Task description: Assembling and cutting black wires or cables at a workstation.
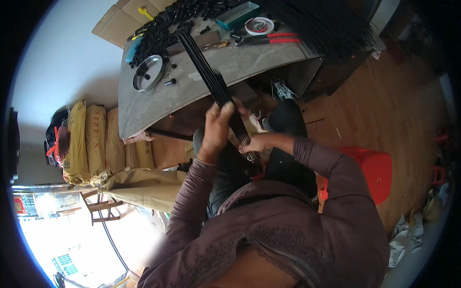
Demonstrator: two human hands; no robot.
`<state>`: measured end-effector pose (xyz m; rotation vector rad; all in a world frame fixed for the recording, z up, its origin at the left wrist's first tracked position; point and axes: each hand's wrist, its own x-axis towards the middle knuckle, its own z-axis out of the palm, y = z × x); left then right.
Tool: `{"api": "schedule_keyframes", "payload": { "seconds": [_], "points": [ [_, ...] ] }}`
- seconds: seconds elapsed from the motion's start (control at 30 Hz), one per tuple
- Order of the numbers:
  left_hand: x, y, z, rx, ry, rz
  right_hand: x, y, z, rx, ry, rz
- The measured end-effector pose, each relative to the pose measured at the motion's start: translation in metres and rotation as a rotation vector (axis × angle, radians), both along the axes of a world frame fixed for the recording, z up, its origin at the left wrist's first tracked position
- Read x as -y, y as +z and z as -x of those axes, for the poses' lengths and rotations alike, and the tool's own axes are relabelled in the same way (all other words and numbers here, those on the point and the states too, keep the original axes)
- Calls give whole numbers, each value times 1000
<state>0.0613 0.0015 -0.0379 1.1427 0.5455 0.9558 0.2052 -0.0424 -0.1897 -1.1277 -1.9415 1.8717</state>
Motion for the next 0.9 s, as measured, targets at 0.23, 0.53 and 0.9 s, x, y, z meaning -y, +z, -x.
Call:
{"api": "schedule_keyframes", "payload": {
  "seconds": [0.23, 0.53, 0.9],
  "points": [
    [53, -11, 35, -99, 132, 158, 44, 41, 26, 251, 191, 297],
    [36, 22, 10, -46, 118, 62, 34, -17, -3, 27, 463, 437],
    [37, 17, -7, 15, -44, 127, -81, 273, -26, -917, -7, -373]
  ]
}}
